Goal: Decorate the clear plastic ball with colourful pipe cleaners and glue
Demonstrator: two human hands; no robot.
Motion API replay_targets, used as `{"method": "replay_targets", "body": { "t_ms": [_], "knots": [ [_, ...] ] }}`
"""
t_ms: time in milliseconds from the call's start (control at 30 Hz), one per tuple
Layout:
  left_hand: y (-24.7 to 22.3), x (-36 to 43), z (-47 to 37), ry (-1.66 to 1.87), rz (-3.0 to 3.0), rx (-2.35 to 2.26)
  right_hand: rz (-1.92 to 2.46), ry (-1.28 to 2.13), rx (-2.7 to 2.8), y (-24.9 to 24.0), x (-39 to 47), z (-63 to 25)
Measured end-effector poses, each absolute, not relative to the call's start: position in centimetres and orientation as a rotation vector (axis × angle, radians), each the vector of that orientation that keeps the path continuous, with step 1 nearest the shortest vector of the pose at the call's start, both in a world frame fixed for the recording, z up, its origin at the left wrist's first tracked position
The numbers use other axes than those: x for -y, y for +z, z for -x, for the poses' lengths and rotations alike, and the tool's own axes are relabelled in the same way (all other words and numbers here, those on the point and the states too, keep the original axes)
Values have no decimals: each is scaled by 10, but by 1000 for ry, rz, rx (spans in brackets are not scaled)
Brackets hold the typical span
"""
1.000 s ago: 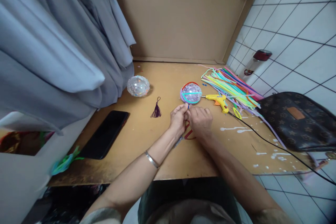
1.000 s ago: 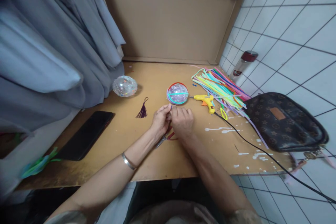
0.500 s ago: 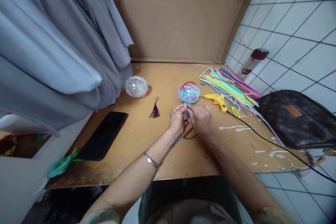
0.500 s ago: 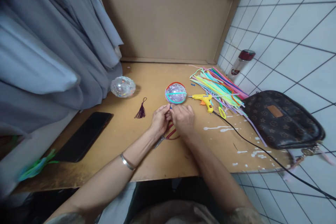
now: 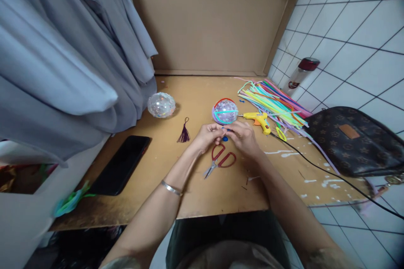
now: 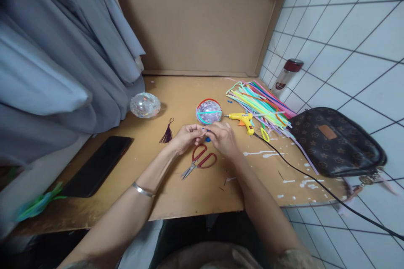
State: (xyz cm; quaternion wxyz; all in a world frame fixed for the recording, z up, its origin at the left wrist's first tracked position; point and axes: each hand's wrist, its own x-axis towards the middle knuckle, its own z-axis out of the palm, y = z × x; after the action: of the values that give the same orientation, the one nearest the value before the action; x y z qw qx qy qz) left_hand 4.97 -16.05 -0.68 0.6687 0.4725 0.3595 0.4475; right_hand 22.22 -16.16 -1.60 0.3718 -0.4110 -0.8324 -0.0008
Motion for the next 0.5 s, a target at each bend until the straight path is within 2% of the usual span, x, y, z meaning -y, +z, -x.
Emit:
{"method": "replay_targets", "body": {
  "t_ms": [200,500],
  "knots": [
    [-5,160,-51,1117,-1056,-922,1065,30,2159,-14,164,-222],
    [-3,167,-66,1306,-952,-888,1201,-375,2197,-13,167,-218]
  ]
}}
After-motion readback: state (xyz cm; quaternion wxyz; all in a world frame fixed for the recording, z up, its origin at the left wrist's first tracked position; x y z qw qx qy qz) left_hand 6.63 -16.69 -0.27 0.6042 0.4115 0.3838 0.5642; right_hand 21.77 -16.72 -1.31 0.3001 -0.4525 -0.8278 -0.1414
